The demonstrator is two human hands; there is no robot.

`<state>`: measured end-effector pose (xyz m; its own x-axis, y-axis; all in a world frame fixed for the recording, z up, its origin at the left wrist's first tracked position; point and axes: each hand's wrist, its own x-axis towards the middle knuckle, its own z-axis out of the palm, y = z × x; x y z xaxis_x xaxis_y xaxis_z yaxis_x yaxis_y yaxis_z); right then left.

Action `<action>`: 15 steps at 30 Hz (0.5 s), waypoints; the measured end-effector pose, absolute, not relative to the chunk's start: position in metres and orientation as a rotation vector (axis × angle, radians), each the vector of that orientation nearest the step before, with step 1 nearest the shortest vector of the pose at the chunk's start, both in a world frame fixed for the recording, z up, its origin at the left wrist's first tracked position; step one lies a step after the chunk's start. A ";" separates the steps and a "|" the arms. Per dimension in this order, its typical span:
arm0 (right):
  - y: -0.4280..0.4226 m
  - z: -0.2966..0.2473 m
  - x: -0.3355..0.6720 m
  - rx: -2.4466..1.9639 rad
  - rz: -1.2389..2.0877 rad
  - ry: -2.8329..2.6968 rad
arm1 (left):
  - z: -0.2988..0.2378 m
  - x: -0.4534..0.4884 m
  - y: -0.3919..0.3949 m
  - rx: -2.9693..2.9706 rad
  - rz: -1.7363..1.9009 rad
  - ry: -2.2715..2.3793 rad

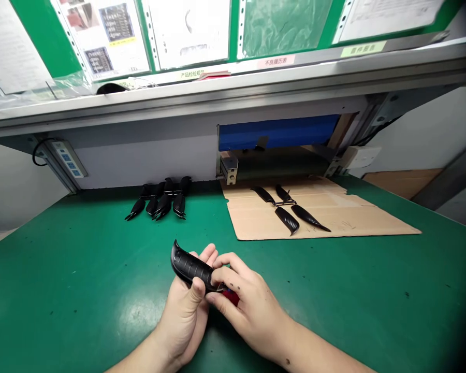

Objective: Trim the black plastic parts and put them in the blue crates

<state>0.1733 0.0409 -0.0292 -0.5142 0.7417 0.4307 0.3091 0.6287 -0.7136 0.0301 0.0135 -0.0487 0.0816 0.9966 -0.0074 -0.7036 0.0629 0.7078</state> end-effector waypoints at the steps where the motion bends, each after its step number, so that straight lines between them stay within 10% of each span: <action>1: 0.042 -0.029 0.174 -0.820 0.712 -2.128 | -0.049 0.031 0.013 0.630 1.394 0.577; 9: 0.059 -0.025 0.186 -0.826 0.315 -2.299 | 0.007 -0.023 0.038 1.715 1.773 1.302; 15: 0.058 -0.041 0.194 -0.478 -0.067 -2.346 | 0.047 -0.024 0.009 2.805 0.350 1.509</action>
<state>0.1945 0.0578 -0.0406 -0.6650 0.3198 0.6750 0.3577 0.9297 -0.0880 -0.0235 0.0094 0.0466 0.5330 0.8169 0.2205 0.8306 -0.5549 0.0476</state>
